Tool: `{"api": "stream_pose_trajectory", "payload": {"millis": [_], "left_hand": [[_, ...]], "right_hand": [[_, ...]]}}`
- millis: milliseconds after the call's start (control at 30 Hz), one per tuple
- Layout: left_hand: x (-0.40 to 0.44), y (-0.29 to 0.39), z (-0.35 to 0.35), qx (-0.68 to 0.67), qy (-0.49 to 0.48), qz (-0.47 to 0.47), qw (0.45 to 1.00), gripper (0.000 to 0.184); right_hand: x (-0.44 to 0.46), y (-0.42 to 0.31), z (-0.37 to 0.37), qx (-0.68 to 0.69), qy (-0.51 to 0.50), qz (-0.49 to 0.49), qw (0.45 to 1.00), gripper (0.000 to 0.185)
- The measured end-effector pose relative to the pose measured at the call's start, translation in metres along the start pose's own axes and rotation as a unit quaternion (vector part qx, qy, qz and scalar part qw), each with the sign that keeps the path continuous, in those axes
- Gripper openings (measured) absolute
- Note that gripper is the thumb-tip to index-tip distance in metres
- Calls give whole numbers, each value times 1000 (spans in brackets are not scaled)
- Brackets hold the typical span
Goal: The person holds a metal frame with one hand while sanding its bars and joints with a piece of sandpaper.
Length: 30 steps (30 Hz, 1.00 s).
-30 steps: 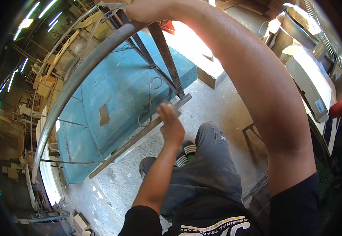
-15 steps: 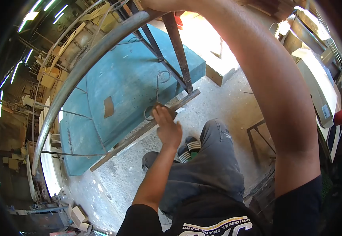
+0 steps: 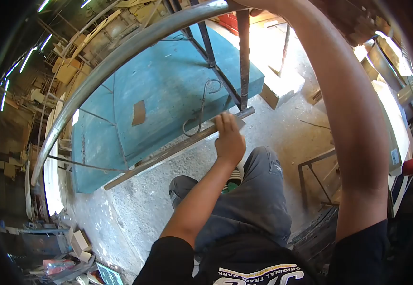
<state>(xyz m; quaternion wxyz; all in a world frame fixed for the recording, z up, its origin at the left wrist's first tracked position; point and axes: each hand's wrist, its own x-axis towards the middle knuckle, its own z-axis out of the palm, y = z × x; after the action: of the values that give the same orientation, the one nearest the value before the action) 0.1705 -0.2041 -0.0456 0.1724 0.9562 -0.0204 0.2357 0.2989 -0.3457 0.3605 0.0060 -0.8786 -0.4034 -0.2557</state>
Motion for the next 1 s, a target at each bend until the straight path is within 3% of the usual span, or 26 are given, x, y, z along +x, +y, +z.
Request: {"api": "stream_pose_trajectory", "payload": {"millis": [33,67,100,133,200,267,367,433,500,633,667,767,800,967,1000], "left_hand": [[5,-7,0,-10,-1,34,999,78],[10,-15,0,-19,-2,70,997,62],[13,-24,-2,-27,-5,108,994,47],[22,-12,-37,-27,-86,-6,996,30],[17,8,-60,-42,-62,6,997,33],[-1,1,-49,-12,-23,63,998,45],[-6,-40,-39,34,20,27,999,54],[-15,-33,-36,31,26,29,999,55],[-22,-34,-41,113,-62,91,987,60],[-22,-32,-23,111,23,94,989,61],[-25,-21,-32,142,-28,134,980,59],[-15,-30,-30,123,17,80,989,59],[-13,-25,-24,121,15,84,989,59],[-12,-14,-15,103,12,130,986,59],[-14,-2,-7,84,47,87,992,59]], "right_hand": [[2,-3,-11,-36,-129,33,990,22],[8,0,-1,-139,-128,-21,982,28],[5,-1,11,40,-25,132,990,30],[8,-2,14,31,-19,157,987,28],[7,-6,10,25,-17,180,983,27],[-2,-12,-12,-85,-87,-2,993,27],[5,-13,-8,-107,-133,26,985,27],[-1,-9,-9,-101,-97,11,990,27],[-1,-9,-3,-89,-68,-11,994,27],[-1,-12,-9,-71,-84,16,994,28],[-2,-17,-14,-39,-85,38,995,28],[6,-5,5,-69,-17,-31,997,31],[10,3,7,-102,-67,-30,992,33],[8,-1,4,-54,-47,12,997,34],[8,0,3,-55,-70,26,996,34]]}}
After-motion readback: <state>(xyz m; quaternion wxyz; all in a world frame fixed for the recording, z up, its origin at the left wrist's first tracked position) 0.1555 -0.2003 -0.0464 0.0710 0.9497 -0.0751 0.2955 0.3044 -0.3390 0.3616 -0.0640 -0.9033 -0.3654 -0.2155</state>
